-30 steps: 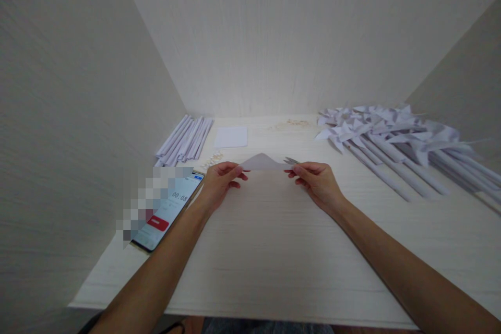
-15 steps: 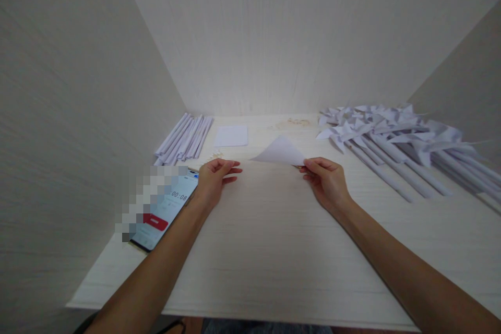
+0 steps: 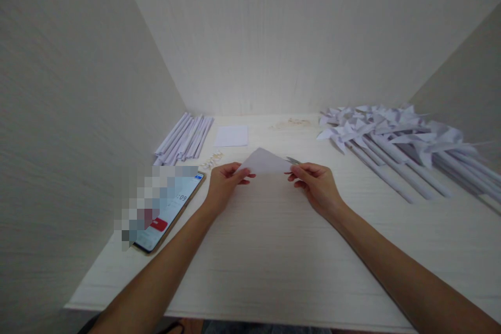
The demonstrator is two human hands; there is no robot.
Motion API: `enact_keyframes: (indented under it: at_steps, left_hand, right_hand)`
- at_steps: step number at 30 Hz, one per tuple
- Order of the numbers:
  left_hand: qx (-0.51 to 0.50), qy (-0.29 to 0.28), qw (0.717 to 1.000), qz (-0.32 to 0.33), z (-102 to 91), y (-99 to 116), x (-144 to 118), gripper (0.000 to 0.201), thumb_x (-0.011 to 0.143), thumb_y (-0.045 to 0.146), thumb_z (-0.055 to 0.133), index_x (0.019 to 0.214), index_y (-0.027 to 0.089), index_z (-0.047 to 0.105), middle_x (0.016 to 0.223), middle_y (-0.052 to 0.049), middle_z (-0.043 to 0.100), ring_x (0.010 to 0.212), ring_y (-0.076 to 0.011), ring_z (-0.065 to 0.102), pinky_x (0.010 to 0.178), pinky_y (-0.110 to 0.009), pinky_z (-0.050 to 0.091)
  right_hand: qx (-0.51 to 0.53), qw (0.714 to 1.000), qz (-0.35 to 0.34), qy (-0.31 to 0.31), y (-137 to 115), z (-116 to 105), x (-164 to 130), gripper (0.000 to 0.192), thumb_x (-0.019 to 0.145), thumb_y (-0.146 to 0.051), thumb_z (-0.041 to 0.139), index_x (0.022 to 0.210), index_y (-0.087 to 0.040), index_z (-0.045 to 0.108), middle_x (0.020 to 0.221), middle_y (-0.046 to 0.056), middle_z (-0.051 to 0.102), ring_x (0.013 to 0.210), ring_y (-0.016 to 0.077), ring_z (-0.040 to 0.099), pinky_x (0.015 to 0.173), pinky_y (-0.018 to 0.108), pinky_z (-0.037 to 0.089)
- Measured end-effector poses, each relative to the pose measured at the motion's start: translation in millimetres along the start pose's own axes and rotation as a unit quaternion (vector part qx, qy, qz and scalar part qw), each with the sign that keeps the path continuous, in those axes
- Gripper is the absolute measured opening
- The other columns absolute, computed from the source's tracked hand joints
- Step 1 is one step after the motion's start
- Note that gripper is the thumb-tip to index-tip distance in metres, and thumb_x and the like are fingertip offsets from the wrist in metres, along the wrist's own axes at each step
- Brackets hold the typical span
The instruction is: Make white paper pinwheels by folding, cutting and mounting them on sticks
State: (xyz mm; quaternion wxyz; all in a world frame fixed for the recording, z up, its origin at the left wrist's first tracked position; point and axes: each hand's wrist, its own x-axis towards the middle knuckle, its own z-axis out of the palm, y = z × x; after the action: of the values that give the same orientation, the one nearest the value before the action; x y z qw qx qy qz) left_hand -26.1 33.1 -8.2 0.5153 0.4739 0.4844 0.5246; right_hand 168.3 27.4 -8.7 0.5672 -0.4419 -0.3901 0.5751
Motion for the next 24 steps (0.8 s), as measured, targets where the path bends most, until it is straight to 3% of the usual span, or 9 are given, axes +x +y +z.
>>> enact_keyframes:
  at_steps: [4, 11, 17, 21, 24]
  left_hand:
    - [-0.038, 0.028, 0.999, -0.007, -1.6, -3.3, 3.3, 0.020, 0.055, 0.031, 0.071, 0.054, 0.013, 0.063, 0.058, -0.001, 0.062, 0.058, -0.0096, 0.059, 0.062, -0.022, 0.050]
    - [-0.062, 0.037, 0.997, 0.006, 1.6, 0.4, 1.2, 0.018, 0.052, 0.027, 0.073, 0.049, 0.013, 0.061, 0.053, 0.002, 0.059, 0.054, -0.0077, 0.056, 0.061, -0.021, 0.050]
    - [-0.093, 0.046, 0.992, -0.066, -2.4, 4.4, 0.0, 0.025, 0.044, 0.028, 0.076, 0.045, 0.011, 0.058, 0.050, 0.000, 0.057, 0.051, -0.0104, 0.058, 0.056, -0.023, 0.050]
    - [-0.097, 0.055, 0.992, -0.060, -3.7, 3.8, 0.2, 0.024, 0.046, 0.027, 0.075, 0.047, 0.011, 0.057, 0.050, 0.001, 0.057, 0.047, -0.0096, 0.058, 0.050, -0.020, 0.046]
    - [-0.088, 0.057, 0.992, -0.066, -1.1, 4.7, -1.0, 0.023, 0.046, 0.025, 0.073, 0.044, 0.012, 0.054, 0.044, 0.002, 0.053, 0.043, -0.0092, 0.056, 0.045, -0.018, 0.043]
  right_hand:
    - [0.007, 1.000, 0.019, 0.002, -0.1, 1.3, 0.0, 0.014, 0.049, -0.026, 0.075, 0.054, -0.015, 0.067, 0.053, 0.003, 0.064, 0.049, 0.0086, 0.057, 0.041, 0.016, 0.042]
    - [0.023, 0.999, 0.013, 0.032, -1.3, 4.1, -0.2, 0.016, 0.044, -0.026, 0.076, 0.048, -0.015, 0.065, 0.047, 0.001, 0.061, 0.045, 0.0092, 0.056, 0.040, 0.018, 0.044]
    - [-0.129, 0.990, -0.054, -0.022, 3.9, -1.2, 0.9, 0.019, 0.055, -0.033, 0.071, 0.062, -0.015, 0.067, 0.057, 0.003, 0.064, 0.052, 0.0127, 0.058, 0.045, 0.023, 0.048]
    - [-0.267, 0.940, -0.213, -0.005, 4.4, -3.1, -2.2, 0.038, 0.058, -0.031, 0.071, 0.093, -0.018, 0.062, 0.092, 0.009, 0.064, 0.083, 0.0202, 0.060, 0.062, 0.032, 0.053]
    - [-0.378, 0.850, -0.365, -0.022, 3.9, -3.7, -5.4, 0.052, 0.062, -0.031, 0.069, 0.110, -0.022, 0.053, 0.113, 0.012, 0.054, 0.104, 0.0244, 0.051, 0.081, 0.041, 0.048]
